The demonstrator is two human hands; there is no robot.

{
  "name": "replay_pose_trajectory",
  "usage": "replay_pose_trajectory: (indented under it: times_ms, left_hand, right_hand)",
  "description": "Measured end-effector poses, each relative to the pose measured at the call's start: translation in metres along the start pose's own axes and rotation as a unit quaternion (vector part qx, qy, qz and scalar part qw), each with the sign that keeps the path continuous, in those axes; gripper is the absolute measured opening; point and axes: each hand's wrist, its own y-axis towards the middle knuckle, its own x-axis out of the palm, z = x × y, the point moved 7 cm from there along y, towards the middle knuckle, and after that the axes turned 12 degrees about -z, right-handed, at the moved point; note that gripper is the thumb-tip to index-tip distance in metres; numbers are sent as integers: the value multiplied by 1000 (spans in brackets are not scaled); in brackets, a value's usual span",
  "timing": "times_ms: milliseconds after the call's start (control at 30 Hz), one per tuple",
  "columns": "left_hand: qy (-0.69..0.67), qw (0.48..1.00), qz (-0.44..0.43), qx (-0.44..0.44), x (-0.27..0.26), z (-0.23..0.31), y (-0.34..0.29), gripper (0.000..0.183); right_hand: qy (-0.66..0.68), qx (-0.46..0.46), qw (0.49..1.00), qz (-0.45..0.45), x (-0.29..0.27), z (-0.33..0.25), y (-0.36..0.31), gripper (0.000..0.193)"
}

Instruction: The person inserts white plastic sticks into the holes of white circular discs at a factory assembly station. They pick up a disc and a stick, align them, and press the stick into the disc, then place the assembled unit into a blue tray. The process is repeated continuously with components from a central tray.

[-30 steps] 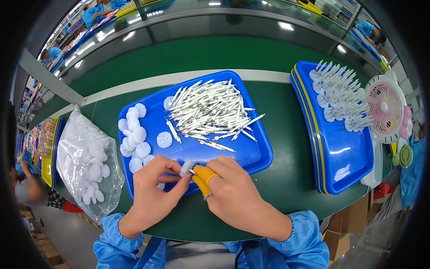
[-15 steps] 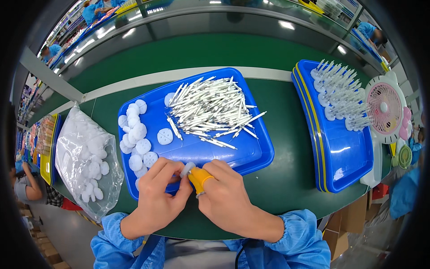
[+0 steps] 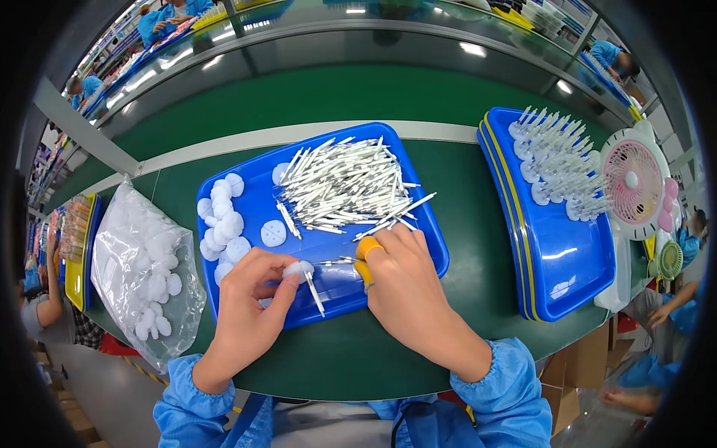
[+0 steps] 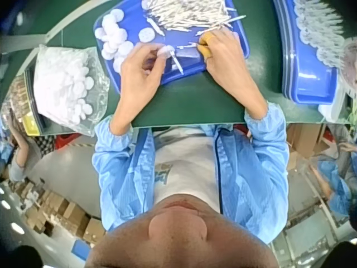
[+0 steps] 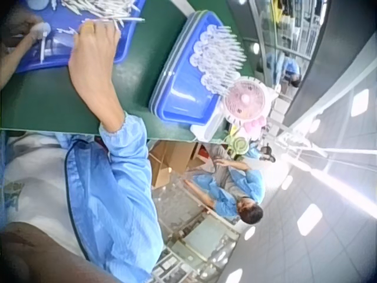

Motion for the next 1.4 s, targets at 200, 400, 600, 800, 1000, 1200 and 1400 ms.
replay_pose_trajectory:
  times_ms: [200,400,600,800,1000,1200,1400]
  left_hand:
    - [-8,1000,-23,16,4,1,0,16]
    - [14,998,-28,47,7,8,0,20]
    - [50,997,-31,54,7,8,-1,19]
    - [46,998,-13,40,7,8,-1,16]
    - [34,999,-32,19,9,5,-2,15]
    - [65,995,-10,69,11,13,-2,17]
    - [109,989,8,104,13,17,-9,18]
  right_hand:
    - [176,-54,981,-53,-4,-24,-10,43]
    - [163,-98,977,-96,5,-27,-14,45]
    - [121,-79,984,-101,3,-20,-12,46]
    - [109,-91,985,-95,1,-26,-12,46]
    - [93,-78,988,-98,3,-22,-9,42]
    - [128,-97,986,-42,12,-35,-12,32]
    - [170,-85,982,14,9,-37,-18,30]
